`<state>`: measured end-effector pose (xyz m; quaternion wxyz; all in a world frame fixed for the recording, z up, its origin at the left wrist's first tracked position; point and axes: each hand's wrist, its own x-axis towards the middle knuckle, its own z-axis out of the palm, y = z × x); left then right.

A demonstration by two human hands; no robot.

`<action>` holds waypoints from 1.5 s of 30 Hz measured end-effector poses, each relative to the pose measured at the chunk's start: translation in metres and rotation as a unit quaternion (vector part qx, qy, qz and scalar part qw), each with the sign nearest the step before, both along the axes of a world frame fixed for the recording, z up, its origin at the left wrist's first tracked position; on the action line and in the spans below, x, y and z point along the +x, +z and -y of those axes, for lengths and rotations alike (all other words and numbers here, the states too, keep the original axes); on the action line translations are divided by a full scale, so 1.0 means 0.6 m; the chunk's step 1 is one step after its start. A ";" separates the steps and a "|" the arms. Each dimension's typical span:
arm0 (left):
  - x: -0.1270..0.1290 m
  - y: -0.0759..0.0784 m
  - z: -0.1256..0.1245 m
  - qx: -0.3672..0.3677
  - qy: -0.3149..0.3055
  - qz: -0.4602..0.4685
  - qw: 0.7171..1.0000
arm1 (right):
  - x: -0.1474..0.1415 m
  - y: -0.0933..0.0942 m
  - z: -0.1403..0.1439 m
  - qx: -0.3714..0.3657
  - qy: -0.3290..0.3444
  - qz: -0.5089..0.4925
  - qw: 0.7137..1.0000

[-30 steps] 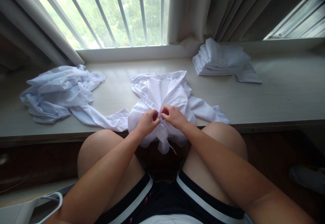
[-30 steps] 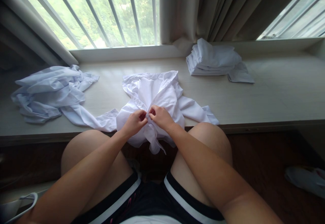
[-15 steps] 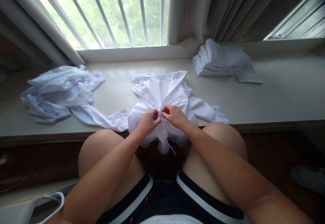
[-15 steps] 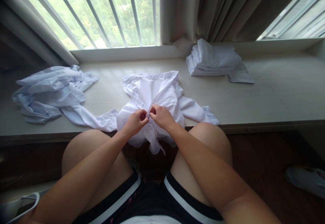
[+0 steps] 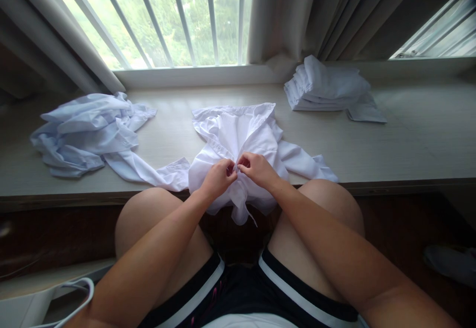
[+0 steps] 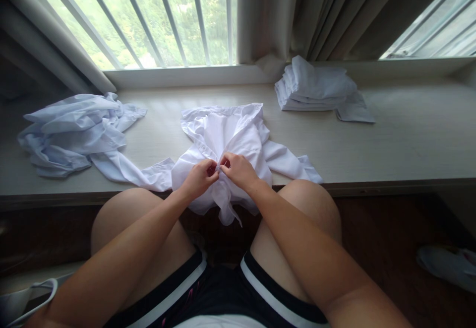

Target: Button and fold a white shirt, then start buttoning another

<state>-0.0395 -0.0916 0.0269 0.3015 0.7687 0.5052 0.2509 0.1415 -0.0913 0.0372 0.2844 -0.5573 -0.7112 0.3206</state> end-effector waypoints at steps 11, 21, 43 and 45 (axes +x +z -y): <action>-0.003 -0.002 -0.001 0.014 -0.022 -0.003 1.000 | 0.000 -0.002 0.001 0.011 0.001 -0.002 1.000; 0.001 -0.002 -0.001 -0.014 -0.003 0.003 1.000 | 0.002 -0.005 -0.001 0.004 -0.002 0.003 1.000; 0.001 -0.001 0.000 -0.007 0.006 0.007 1.000 | 0.002 -0.001 -0.001 -0.002 -0.011 0.015 1.000; 0.001 -0.001 0.000 -0.006 0.007 0.009 1.000 | 0.002 -0.001 -0.001 0.000 -0.012 0.015 1.000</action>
